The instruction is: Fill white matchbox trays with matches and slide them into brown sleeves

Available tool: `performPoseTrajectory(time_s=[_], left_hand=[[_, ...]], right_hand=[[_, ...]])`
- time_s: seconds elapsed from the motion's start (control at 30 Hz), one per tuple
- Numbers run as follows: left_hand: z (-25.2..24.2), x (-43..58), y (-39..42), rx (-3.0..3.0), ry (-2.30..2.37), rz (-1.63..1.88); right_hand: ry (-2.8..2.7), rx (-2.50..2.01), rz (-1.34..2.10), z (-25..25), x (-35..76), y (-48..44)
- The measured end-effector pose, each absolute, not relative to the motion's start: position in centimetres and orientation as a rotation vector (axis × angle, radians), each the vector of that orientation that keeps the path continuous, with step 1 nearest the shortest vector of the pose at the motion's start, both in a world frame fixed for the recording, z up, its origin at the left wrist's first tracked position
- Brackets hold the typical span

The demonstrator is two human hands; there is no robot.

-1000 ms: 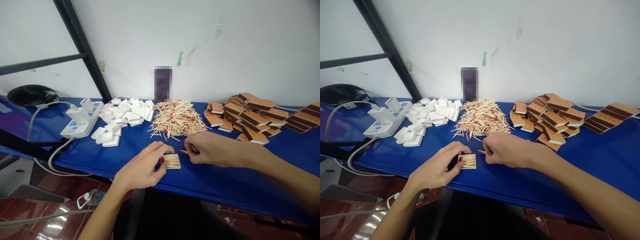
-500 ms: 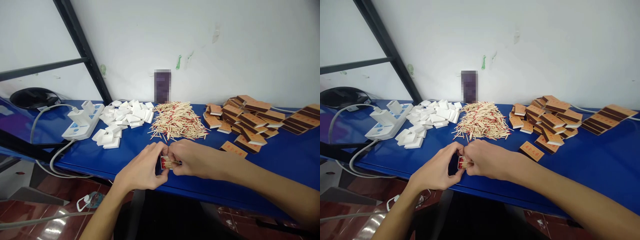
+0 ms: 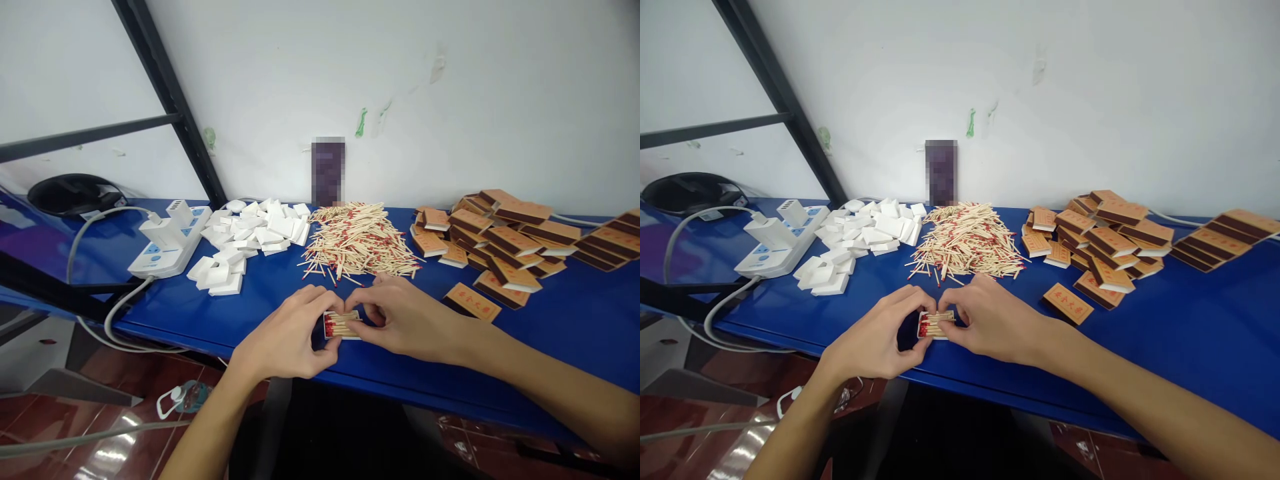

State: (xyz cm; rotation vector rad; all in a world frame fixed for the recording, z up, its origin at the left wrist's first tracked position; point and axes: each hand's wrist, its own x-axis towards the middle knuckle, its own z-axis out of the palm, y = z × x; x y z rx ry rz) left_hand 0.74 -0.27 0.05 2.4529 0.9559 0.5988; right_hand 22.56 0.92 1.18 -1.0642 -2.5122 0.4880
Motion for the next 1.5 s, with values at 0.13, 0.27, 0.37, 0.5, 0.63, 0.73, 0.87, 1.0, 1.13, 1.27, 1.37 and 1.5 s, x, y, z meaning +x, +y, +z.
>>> performPoseTrajectory(time_s=[0.13,0.27,0.37,0.5,0.63,0.73,0.87,1.0,1.13,1.27,1.37,1.5], left_hand=[[0.0,0.7,-0.2,2.458,0.954,0.603],[-0.1,0.7,-0.1,2.47,0.925,0.624],[-0.2,0.7,0.0,2.476,0.921,0.638],[-0.4,0.6,0.0,2.487,0.927,0.651],[-0.4,0.6,0.0,2.492,0.92,0.653],[-0.3,0.7,0.0,2.489,0.905,0.652],[-0.1,0.7,0.0,2.499,0.895,0.639],[0.1,0.8,-0.1,2.496,0.874,0.611],[0.1,0.7,-0.1,2.47,0.882,0.622],[-0.1,0.6,-0.1,2.446,0.894,0.644],[-0.2,0.5,-0.1,2.439,0.877,0.66],[-0.1,0.6,-0.1,2.446,0.884,0.608]], right_hand=[[-2.403,-1.019,0.566,1.0,23.3,0.6],[-2.445,-0.953,0.52,0.7,23.7,1.0],[-2.476,-0.919,0.531,0.1,23.9,1.4],[-2.493,-0.944,0.593,-0.4,23.8,1.5],[-2.523,-0.93,0.587,-0.5,23.6,1.3],[-2.537,-0.905,0.558,-0.4,23.4,1.2],[-2.521,-0.944,0.528,-0.5,23.1,1.0],[-2.515,-0.981,0.518,-0.4,23.0,0.9],[-2.524,-1.018,0.522,-0.3,22.9,0.8],[-2.528,-1.064,0.511,-0.2,22.8,0.8],[-2.532,-1.062,0.519,-0.2,22.7,0.8],[-2.538,-1.034,0.53,-0.1,22.8,0.8]])
